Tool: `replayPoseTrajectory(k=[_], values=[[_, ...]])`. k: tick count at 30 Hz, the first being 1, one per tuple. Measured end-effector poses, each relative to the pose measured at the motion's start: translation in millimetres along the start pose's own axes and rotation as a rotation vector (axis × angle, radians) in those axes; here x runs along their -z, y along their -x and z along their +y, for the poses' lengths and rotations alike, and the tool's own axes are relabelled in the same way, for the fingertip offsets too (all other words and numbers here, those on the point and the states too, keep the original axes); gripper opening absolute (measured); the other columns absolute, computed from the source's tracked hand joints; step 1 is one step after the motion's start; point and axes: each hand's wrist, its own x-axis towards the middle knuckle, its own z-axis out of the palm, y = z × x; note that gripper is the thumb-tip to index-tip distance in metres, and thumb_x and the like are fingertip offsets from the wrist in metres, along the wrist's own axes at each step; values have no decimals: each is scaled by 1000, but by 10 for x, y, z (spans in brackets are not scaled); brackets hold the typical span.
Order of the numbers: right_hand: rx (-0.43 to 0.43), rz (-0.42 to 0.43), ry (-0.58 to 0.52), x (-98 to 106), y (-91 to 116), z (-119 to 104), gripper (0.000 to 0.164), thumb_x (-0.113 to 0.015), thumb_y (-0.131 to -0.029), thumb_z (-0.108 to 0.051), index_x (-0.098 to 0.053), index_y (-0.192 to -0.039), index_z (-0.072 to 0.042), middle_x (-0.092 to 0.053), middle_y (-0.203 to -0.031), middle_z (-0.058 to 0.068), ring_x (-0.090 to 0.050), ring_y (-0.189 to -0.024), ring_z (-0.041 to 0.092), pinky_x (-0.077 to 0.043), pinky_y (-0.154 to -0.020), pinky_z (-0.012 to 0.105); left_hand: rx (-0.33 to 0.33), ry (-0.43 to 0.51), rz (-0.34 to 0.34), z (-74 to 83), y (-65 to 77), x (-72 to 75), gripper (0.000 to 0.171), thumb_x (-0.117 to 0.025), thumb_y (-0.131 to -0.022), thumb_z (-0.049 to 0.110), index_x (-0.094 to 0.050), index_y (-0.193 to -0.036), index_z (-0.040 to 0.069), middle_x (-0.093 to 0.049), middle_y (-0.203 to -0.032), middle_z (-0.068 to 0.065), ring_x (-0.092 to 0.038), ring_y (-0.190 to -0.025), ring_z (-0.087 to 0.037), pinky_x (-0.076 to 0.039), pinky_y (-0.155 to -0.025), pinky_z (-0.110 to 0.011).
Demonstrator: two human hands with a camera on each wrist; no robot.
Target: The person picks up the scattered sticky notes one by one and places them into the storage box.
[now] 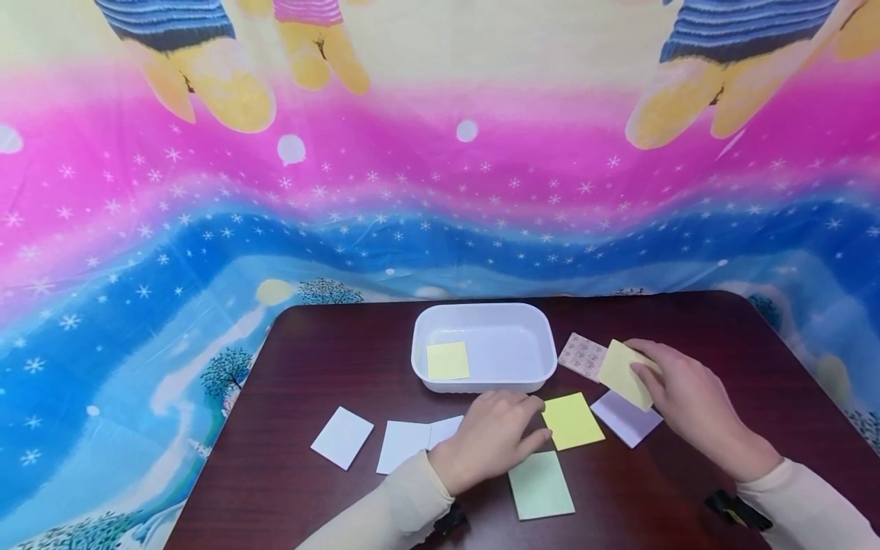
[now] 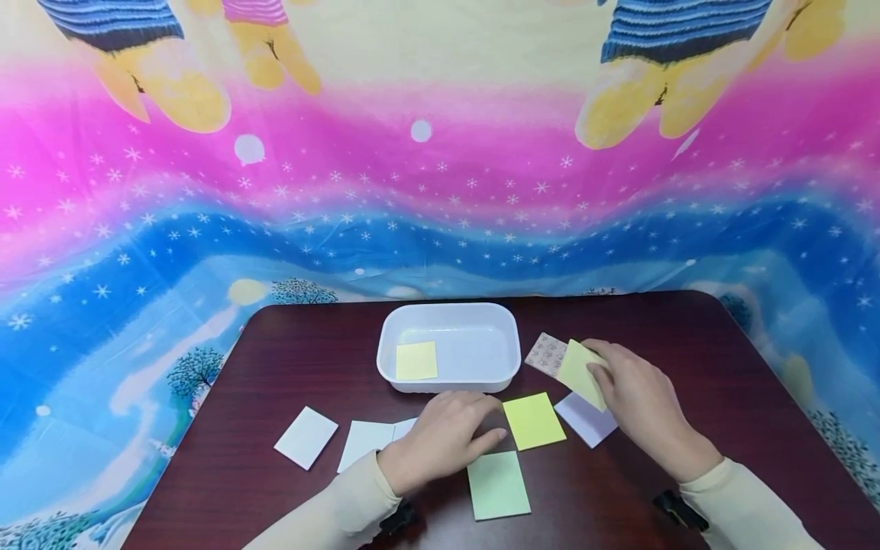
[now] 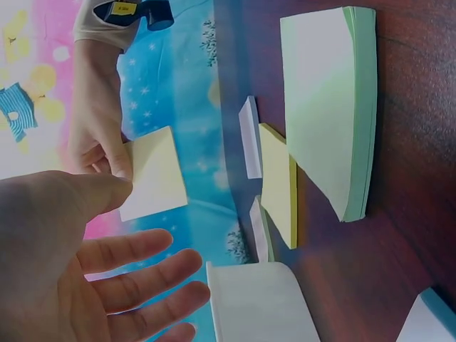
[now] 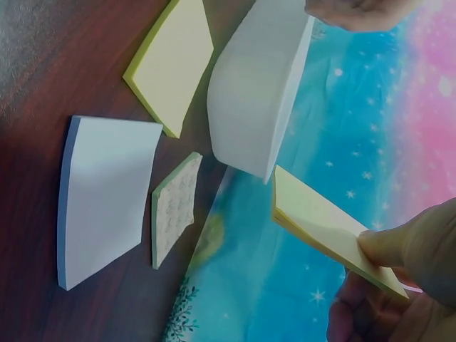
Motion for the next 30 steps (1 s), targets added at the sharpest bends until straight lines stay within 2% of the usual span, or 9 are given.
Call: replayPoseTrajectory(k=[9, 14, 22, 30], values=[[37, -12, 5, -50, 20, -46, 38, -65, -84, -11, -60, -121, -8, -64, -109, 18, -52, -70, 19, -37, -49, 32, 27, 41, -4, -56, 10, 38, 35, -52, -91, 45, -65, -108, 17, -66, -95, 8, -61, -87, -6, -47, -71, -25], [48, -3, 2, -62, 14, -77, 38, -65, -84, -12, -60, -121, -8, -64, -110, 17, -57, -76, 21, -41, -53, 35, 41, 59, 4, -98, 40, 47, 34, -51, -92, 45, -65, -107, 17, -66, -94, 9, -61, -87, -6, -48, -72, -27], [41, -17, -37, -98, 8, -141, 38, -65, -84, -11, -61, -121, -7, -64, -112, 18, -62, -90, 30, -49, -63, 47, 68, 52, 14, -154, 95, 88, 34, -53, -91, 44, -65, -109, 17, -68, -99, 7, -63, -92, -8, -49, -76, -29], [64, -6, -46, -109, -9, -214, 39, -65, -84, -12, -61, -122, -7, -64, -113, 17, -62, -86, 26, -48, -61, 43, 87, 54, 13, -206, 135, 125, 34, -53, -91, 42, -65, -109, 16, -69, -100, 5, -63, -91, -11, -50, -75, -29]])
